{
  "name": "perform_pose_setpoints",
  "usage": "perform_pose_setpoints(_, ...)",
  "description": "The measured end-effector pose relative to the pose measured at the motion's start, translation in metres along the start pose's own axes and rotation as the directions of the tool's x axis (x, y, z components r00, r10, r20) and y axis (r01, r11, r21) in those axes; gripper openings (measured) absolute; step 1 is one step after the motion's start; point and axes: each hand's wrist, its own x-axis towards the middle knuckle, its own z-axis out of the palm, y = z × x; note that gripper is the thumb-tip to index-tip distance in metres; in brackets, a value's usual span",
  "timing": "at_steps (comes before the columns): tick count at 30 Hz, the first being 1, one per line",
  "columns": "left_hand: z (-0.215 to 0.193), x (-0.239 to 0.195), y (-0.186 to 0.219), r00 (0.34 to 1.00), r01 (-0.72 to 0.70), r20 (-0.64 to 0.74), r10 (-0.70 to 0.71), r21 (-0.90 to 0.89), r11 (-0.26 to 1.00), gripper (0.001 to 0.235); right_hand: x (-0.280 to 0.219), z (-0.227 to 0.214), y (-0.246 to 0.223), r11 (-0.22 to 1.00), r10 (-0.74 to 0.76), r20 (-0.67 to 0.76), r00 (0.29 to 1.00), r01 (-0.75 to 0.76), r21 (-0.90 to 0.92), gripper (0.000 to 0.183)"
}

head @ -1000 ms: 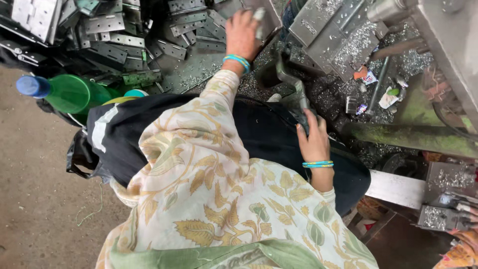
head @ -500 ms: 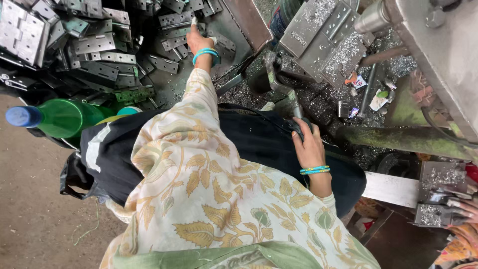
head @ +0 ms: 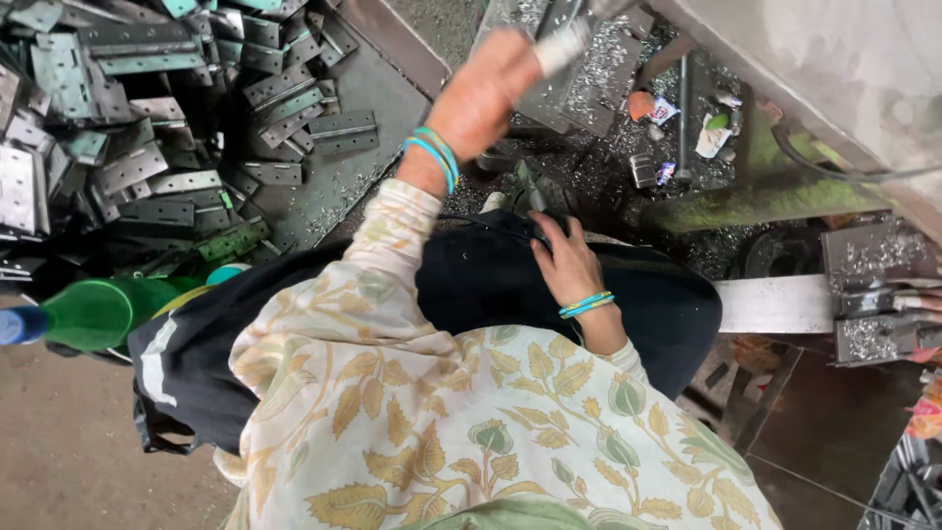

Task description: The person holds metal brackets one at a time under a drill press, operating the lever to drill holes in each piece and then placing them in a pile.

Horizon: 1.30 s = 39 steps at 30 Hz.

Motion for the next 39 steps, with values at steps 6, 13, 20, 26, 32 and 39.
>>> perform_pose_setpoints(6,0.062,-0.042,-0.003,0.965,-0.110,0.261,0.038,0.269,0.957,0.038,-0.002,-0.003,0.000,0.999,0.035,0.031,0.999,-0.036,0.020,0.041)
perform_pose_setpoints(13,0.106,-0.037,-0.009,0.928,0.224,0.123,-0.353,0.573,0.789,0.028,0.000,-0.003,-0.005,1.000,0.024,0.019,1.000,-0.024,0.004,0.041)
perform_pose_setpoints(20,0.144,-0.020,-0.027,0.843,0.295,0.187,-0.504,0.624,0.724,0.024,0.003,-0.006,-0.006,0.997,0.001,0.023,1.000,0.001,-0.073,0.042)
perform_pose_setpoints(26,0.153,-0.008,-0.035,0.847,0.296,0.177,-0.501,0.625,0.722,0.026,-0.008,0.029,0.025,0.995,0.072,0.082,0.994,-0.066,-0.081,0.045)
perform_pose_setpoints(32,0.152,-0.019,-0.041,0.861,0.288,0.174,-0.478,0.607,0.741,0.032,-0.027,0.098,0.042,0.989,0.117,0.152,0.981,-0.101,-0.109,0.062)
perform_pose_setpoints(39,0.161,-0.024,-0.045,0.863,0.311,0.165,-0.478,0.571,0.760,0.034,-0.014,0.018,0.016,0.998,0.016,0.047,0.999,-0.013,-0.067,0.047)
